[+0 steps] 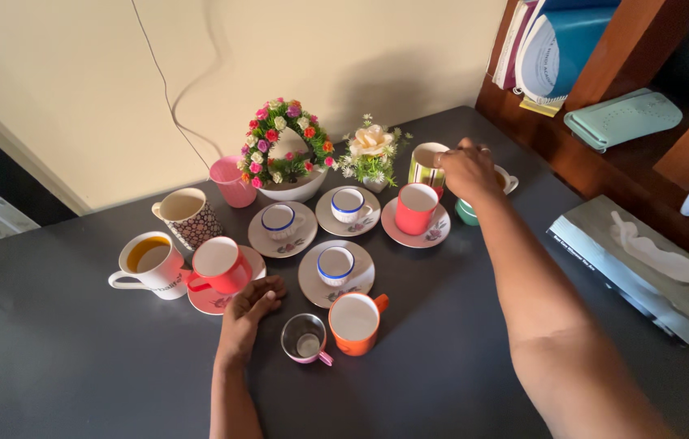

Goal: The person arranges multiple cups and saucers on a table, placing each cup onto a saucer and organizing them in rows. The person also moves a small potted plant to the side to clear space for the arrangement.

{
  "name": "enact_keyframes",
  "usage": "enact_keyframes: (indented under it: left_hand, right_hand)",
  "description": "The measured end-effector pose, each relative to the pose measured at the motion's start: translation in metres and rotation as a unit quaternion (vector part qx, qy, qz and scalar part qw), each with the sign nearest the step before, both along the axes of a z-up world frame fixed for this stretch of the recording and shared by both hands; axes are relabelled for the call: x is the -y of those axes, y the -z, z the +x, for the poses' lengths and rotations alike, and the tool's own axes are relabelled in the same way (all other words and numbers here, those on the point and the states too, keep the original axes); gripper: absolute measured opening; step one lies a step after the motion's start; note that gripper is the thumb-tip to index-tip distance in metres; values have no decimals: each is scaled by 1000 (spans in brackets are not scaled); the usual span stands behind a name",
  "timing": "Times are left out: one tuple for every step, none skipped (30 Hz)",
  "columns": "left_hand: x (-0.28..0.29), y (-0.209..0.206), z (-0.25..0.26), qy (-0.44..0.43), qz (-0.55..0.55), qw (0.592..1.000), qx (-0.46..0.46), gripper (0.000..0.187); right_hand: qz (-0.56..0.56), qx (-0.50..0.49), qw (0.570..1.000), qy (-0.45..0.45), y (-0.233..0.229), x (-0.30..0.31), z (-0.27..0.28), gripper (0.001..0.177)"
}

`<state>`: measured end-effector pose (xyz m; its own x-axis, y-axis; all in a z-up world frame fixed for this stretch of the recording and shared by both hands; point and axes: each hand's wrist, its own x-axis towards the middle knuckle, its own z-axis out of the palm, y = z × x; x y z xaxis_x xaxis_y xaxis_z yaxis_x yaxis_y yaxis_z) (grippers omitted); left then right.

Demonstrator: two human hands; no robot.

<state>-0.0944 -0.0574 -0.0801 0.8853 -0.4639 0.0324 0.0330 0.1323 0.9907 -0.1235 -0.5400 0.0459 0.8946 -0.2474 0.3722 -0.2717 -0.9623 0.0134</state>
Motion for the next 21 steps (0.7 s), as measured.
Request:
enact_keyframes:
  left_hand:
    - [0, 0, 0, 0, -3, 1000, 0, 40]
    - [0, 0, 0, 0, -7, 1000, 0, 40]
    - [0, -1, -1, 0, -9, 1000, 0, 40]
    - [0, -2, -1, 1, -7, 1000, -2, 40]
    - [0, -3, -1, 1, -5, 1000, -4, 40]
    - [0, -3, -2, 2, -3, 1000, -6, 40]
    - [0, -3, -1, 0, -3, 1000, -5, 40]
    - [1, -3, 1, -1, -3, 1000, -4, 40]
    - [0, -1, -1, -4, -1, 1000, -5, 40]
    - [1, 0, -1, -4, 8, 1000, 10, 39]
    - [3, 0, -1, -6, 19, 999, 26, 38]
    - [4, 0, -2, -7, 29, 999, 42, 37]
    - [4, -2, -3, -1, 47, 998, 49, 35]
    - [6, -4, -5, 5, 64, 996, 57, 33]
    - [8, -5, -8, 11, 81, 995, 63, 33]
    - [11, -7, -10, 9, 102, 993, 52, 34]
    - [13, -10, -10, 5, 121, 992, 43, 34]
    - [15, -11, -12, 1, 140, 990, 34, 35]
    - [17, -10, -14, 13, 115, 993, 25, 37]
    - [20, -9, -16, 25, 90, 995, 15, 38]
    - [24, -8, -15, 38, 65, 997, 7, 40]
  right_hand:
    - [12, 10, 1000, -1, -1, -1, -3, 32]
    - [25, 19, 1000, -1, -3, -2, -7, 32]
    - [17, 86, 995, -35, -4, -4, -13, 30]
    - [9, 153, 986, -69, -2, -8, -22, 30]
    - [0, 219, 970, -102, 2, -14, -31, 29]
    - [2, 257, 963, -85, 11, -24, -41, 25]
    - [3, 295, 953, -70, 22, -37, -52, 21]
    - [3, 333, 941, -55, 32, -48, -64, 17]
    - [34, 341, 938, -56, 44, -63, -77, 15]
    - [64, 349, 933, -58, 56, -79, -88, 12]
    - [107, 337, 934, -56, 66, -97, -99, 8]
    - [150, 324, 933, -54, 73, -111, -105, 5]
    - [169, 259, 949, -62, 73, -118, -102, 8]
    - [187, 194, 961, -69, 72, -126, -99, 15]
    - [204, 126, 968, -75, 73, -132, -98, 22]
    - [308, 65, 948, -53, 74, -139, -96, 25]
    - [405, 4, 914, -32, 74, -145, -90, 29]
    - [497, -58, 866, -11, 75, -150, -86, 33]
    - [534, -55, 843, -13, 78, -155, -84, 30]
    - [571, -53, 819, -14, 83, -160, -83, 28]
    - [606, -50, 794, -15, 88, -162, -81, 26]
